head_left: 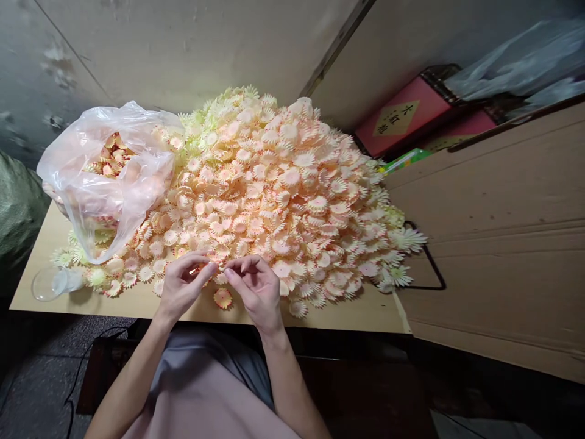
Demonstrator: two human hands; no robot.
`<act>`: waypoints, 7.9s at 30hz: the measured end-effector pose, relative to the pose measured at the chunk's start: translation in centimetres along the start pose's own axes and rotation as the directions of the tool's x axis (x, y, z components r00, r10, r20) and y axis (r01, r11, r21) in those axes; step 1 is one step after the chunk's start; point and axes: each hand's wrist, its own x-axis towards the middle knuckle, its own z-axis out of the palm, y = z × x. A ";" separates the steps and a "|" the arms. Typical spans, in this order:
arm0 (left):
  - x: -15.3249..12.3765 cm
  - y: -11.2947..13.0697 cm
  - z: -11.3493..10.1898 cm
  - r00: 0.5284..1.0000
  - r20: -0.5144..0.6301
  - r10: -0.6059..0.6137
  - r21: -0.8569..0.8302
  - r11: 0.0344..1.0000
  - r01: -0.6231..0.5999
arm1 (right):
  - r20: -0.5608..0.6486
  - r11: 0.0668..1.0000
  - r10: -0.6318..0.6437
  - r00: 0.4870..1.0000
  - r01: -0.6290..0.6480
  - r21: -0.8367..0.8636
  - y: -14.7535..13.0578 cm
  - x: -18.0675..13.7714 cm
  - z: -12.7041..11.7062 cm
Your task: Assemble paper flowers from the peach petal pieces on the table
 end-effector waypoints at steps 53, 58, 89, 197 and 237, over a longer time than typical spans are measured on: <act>0.4 -0.1 -0.6 0.995 -0.102 -0.002 -0.097 0.995 -0.008 | 0.293 0.555 -0.306 0.906 0.420 -0.718 -2.9 4.2 -1.2; 0.1 0.5 -0.7 0.993 0.068 0.093 0.003 0.996 -0.094 | 0.331 0.668 -0.371 0.868 0.497 -0.554 -2.1 3.1 0.1; -0.1 2.0 -0.7 0.994 0.089 0.067 0.174 0.981 -0.082 | 0.101 0.947 -0.095 0.990 0.121 -0.298 -1.0 2.3 -0.3; 1.8 1.8 -0.5 0.961 0.223 -0.163 -0.461 0.851 0.252 | -0.052 0.997 0.013 0.999 -0.009 0.079 -2.3 2.0 -0.4; 0.9 1.6 -1.7 0.983 0.181 -0.034 0.043 0.999 0.026 | -0.037 0.979 0.097 0.995 -0.102 -0.175 -1.1 2.4 0.3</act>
